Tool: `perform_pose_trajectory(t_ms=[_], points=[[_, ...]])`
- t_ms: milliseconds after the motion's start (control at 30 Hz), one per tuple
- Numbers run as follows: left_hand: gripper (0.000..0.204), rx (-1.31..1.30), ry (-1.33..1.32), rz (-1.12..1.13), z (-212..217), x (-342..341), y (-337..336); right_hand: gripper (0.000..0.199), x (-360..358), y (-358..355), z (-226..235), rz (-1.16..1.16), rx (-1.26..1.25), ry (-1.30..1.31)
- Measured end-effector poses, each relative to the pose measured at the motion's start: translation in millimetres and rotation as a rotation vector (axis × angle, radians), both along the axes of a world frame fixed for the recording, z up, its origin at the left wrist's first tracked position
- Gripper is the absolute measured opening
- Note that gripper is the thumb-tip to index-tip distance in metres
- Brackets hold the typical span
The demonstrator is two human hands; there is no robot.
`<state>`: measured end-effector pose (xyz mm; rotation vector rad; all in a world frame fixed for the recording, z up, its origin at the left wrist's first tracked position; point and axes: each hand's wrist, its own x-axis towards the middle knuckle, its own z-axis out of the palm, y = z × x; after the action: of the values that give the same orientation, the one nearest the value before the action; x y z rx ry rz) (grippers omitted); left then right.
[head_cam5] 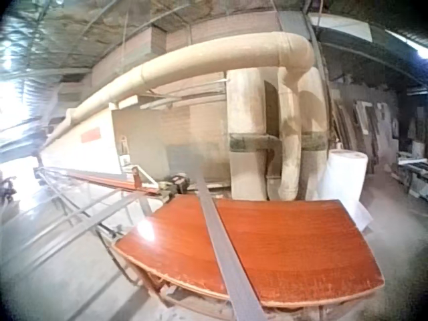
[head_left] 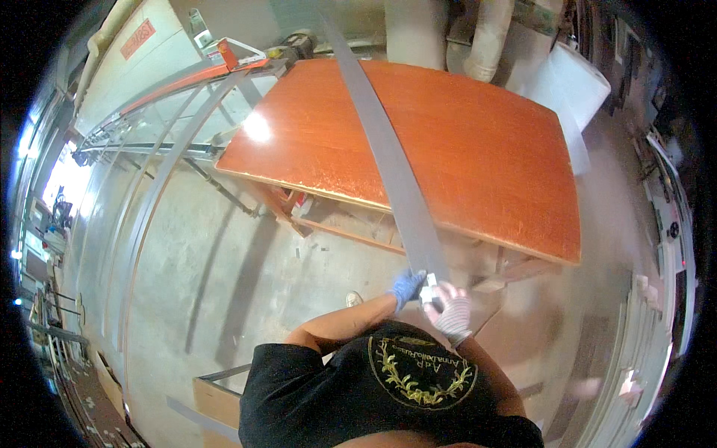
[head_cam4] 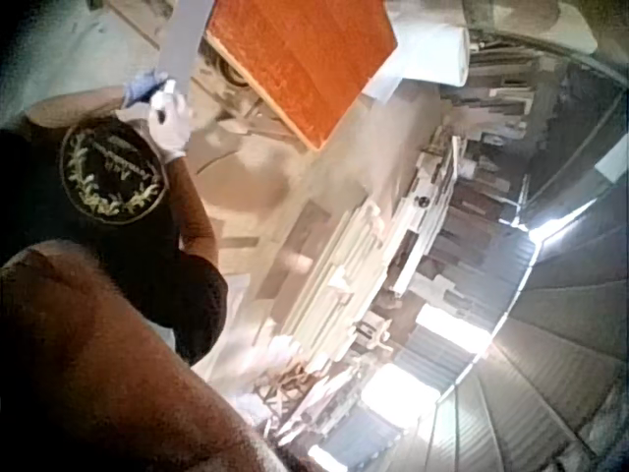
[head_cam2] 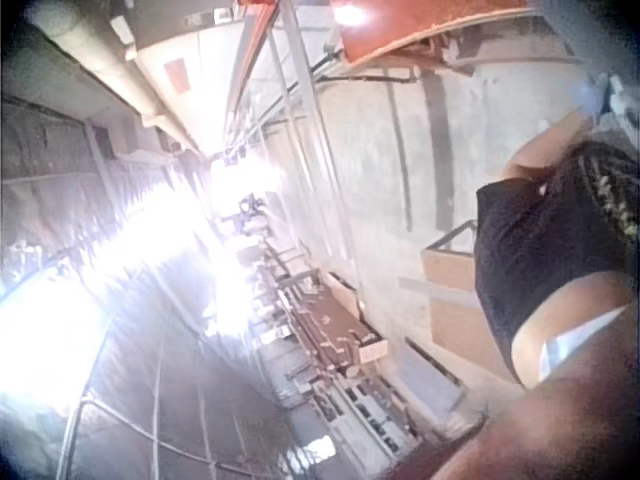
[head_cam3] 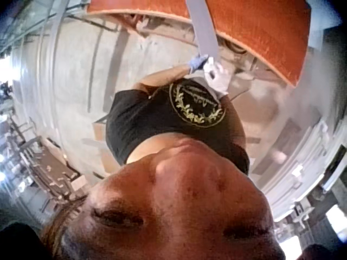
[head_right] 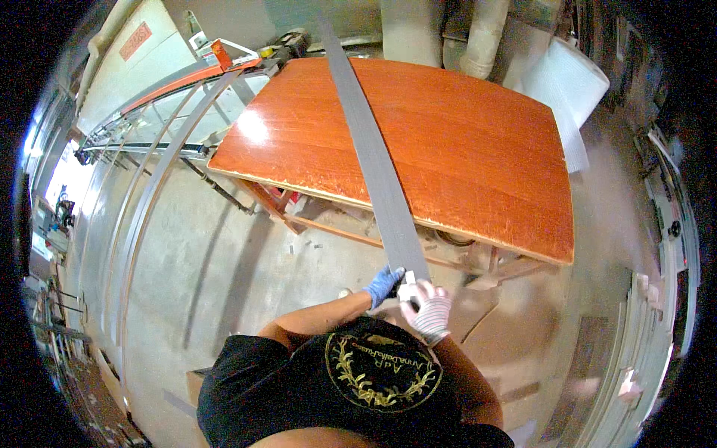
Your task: The person feeds long grey strips into a machine, then moves a large brown board to a table. They place the strips on the board, measure them with a tape measure, and stack them on the floor.
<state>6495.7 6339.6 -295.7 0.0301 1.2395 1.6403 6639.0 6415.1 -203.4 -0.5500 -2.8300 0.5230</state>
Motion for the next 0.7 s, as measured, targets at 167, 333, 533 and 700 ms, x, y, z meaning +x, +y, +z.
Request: perform_pose_trajectory(t_ms=[167, 333, 533, 700], points=[[0.052, -0.177, 0.286, -0.43, 20, 40, 19, 0.081, -35, 58, 5, -0.362, -0.268, -0.031], [0.046, 0.032, 0.659, -1.379, -24, 99, 40, 0.069, -20, 79, 9, -0.413, -0.496, -0.182], [0.03, 0.178, 0.726, -1.031, 44, 26, 26, 0.036, 209, 151, -55, -0.522, -0.305, 0.03], [0.033, -0.08, 0.935, -0.546, -19, -122, -1, 0.033, 268, 188, -4, -1.038, -0.318, 0.03]])
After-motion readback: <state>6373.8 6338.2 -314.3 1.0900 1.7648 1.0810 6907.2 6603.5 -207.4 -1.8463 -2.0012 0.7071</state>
